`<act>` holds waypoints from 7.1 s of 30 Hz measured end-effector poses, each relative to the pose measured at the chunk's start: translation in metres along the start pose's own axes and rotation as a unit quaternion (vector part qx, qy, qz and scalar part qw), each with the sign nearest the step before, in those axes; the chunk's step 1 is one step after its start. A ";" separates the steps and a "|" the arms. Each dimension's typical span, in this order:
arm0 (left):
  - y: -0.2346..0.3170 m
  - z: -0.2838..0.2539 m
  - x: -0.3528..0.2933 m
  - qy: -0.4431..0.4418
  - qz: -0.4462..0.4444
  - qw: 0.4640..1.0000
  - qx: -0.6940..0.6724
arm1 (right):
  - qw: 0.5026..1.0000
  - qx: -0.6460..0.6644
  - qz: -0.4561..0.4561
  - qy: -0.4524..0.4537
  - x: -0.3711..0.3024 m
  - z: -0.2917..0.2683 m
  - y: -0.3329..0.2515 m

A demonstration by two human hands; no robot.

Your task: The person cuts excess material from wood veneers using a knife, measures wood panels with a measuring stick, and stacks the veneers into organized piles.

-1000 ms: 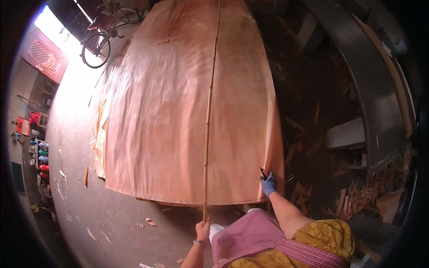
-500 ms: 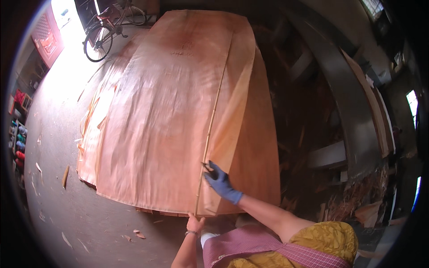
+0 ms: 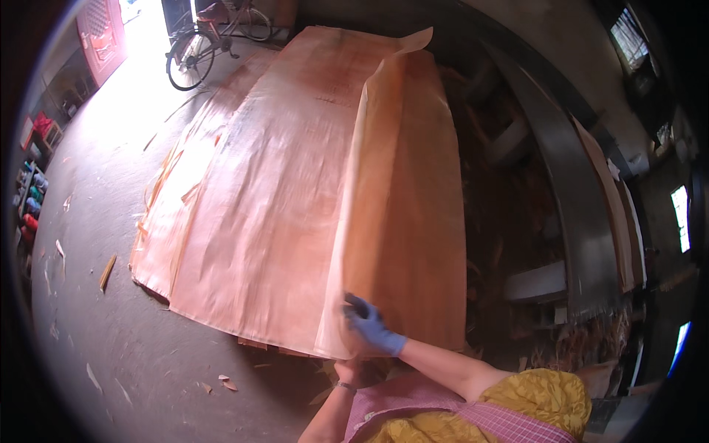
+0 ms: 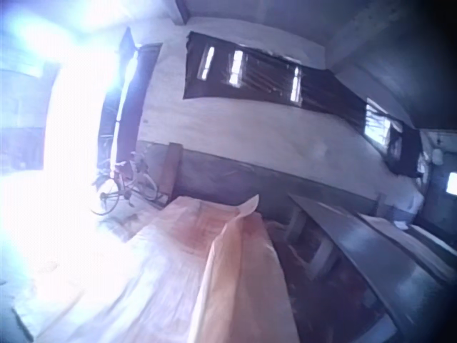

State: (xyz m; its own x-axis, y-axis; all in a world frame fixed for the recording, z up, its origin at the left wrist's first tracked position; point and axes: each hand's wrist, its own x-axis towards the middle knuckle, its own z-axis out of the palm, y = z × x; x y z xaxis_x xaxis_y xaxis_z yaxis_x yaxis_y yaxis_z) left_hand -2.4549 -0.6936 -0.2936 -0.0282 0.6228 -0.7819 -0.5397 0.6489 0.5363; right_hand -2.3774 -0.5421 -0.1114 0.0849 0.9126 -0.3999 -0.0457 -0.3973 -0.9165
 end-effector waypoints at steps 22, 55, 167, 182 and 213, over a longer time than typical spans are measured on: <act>0.197 -0.081 -0.095 0.011 0.008 0.955 -0.295 | 0.960 0.007 -0.042 0.278 -0.198 -0.222 -0.062; -0.244 0.637 -0.463 -0.201 0.226 0.941 0.153 | 0.915 -0.036 -0.048 0.399 -0.498 -1.006 -0.099; -0.873 1.073 -0.421 0.151 0.130 0.977 -0.071 | 0.800 -0.306 -0.019 0.516 -0.669 -1.939 0.183; -0.861 1.000 -0.442 0.156 0.143 0.975 -0.063 | 0.783 -0.383 0.046 0.488 -0.605 -1.939 0.157; -0.801 1.015 -0.394 0.181 0.185 0.965 0.048 | 0.735 -0.335 0.123 0.576 -0.802 -1.973 0.198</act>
State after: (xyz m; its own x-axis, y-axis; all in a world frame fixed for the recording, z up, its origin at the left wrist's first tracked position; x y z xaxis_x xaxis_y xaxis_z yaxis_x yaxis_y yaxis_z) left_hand -1.1579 -1.0149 -0.0925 -0.5059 0.6369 -0.5817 -0.3561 0.4600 0.8134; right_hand -0.4906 -1.5422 0.0120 0.9606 0.2719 0.0584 0.2677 -0.8474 -0.4585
